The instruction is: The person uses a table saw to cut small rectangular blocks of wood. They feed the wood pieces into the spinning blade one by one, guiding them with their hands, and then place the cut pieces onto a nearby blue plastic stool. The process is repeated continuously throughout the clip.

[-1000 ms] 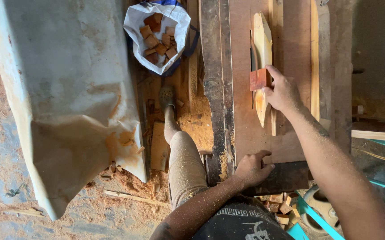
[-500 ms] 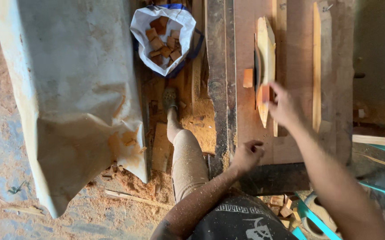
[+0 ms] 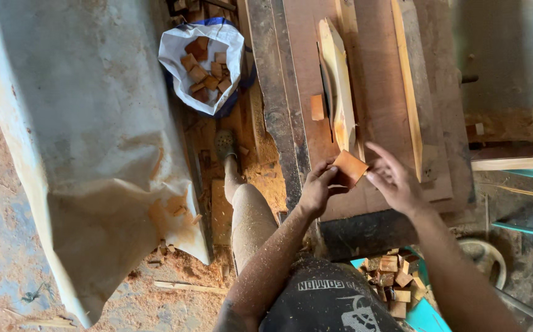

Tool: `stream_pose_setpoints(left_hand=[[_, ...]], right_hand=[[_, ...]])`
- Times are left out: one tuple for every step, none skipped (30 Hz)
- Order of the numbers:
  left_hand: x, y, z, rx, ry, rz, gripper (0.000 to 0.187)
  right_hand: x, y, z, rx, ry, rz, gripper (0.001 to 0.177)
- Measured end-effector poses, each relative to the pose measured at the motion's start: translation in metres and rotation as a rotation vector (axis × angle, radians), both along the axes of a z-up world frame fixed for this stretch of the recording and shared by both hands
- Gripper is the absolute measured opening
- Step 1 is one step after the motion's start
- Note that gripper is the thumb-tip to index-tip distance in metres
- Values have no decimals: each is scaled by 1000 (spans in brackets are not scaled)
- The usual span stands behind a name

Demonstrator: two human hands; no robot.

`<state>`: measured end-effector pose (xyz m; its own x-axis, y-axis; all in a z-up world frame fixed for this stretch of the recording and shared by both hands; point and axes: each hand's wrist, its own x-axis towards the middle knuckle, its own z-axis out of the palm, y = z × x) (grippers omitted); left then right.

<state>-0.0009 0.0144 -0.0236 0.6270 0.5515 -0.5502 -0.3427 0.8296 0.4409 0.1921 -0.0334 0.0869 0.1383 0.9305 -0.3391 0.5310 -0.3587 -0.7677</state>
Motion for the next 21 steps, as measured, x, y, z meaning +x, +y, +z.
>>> stream_pose_setpoints(left_hand=[[-3, 5, -4, 41, -11, -28, 36], [-5, 8, -7, 82, -22, -56, 37], [-5, 10, -10, 97, -31, -57, 38], [-6, 11, -13, 112, -41, -57, 39], [-4, 14, -16, 131, -52, -53, 40], [-2, 18, -17, 150, -20, -76, 39], [-1, 22, -17, 168, 14, -95, 39], [0, 27, -17, 186, 49, -114, 39], [0, 27, -15, 186, 58, -99, 40], [1, 29, -13, 185, 67, -85, 40], [1, 31, -10, 189, 78, -67, 41], [2, 30, -6, 284, 271, -58, 43], [5, 28, 1, 380, 466, -55, 46], [8, 24, 7, 475, 661, -52, 49], [10, 18, 14, 487, 654, -146, 52], [12, 10, 20, 500, 645, -241, 55], [13, 5, 25, 515, 638, -330, 58], [13, 0, 28, 585, 638, -314, 66], [13, -4, 30, 651, 639, -295, 76], [14, -6, 29, 717, 639, -278, 85], [14, -8, 28, 737, 655, -283, 87]], right_hand=[[1, 9, 7, -33, 11, 93, 72], [-1, 19, 13, -66, 21, 185, 75], [-4, 27, 19, -102, 31, 282, 79], [-10, 32, 24, -244, -43, 240, 79], [-14, 40, 27, -380, -121, 198, 80], [-17, 46, 30, -515, -200, 154, 81], [-20, 52, 33, -450, -194, 206, 84], [-21, 58, 33, -384, -187, 257, 88], [-23, 57, 33, -327, -174, 299, 91], [-24, 57, 30, -335, -234, 285, 86], [-26, 60, 25, -338, -294, 274, 82], [-27, 64, 20, -341, -354, 264, 77], [-28, 67, 15, -294, -408, 249, 78], [-31, 71, 10, -246, -462, 234, 78], [-33, 74, 6, -196, -516, 219, 79], [-37, 74, 2, -268, -544, 190, 78], [-40, 77, 0, -336, -572, 163, 77], [-42, 80, -1, -403, -600, 135, 77], [-44, 82, -2, -322, -581, 144, 76], [-45, 83, -1, -242, -561, 153, 74], [-46, 80, -1, -169, -538, 154, 73]])
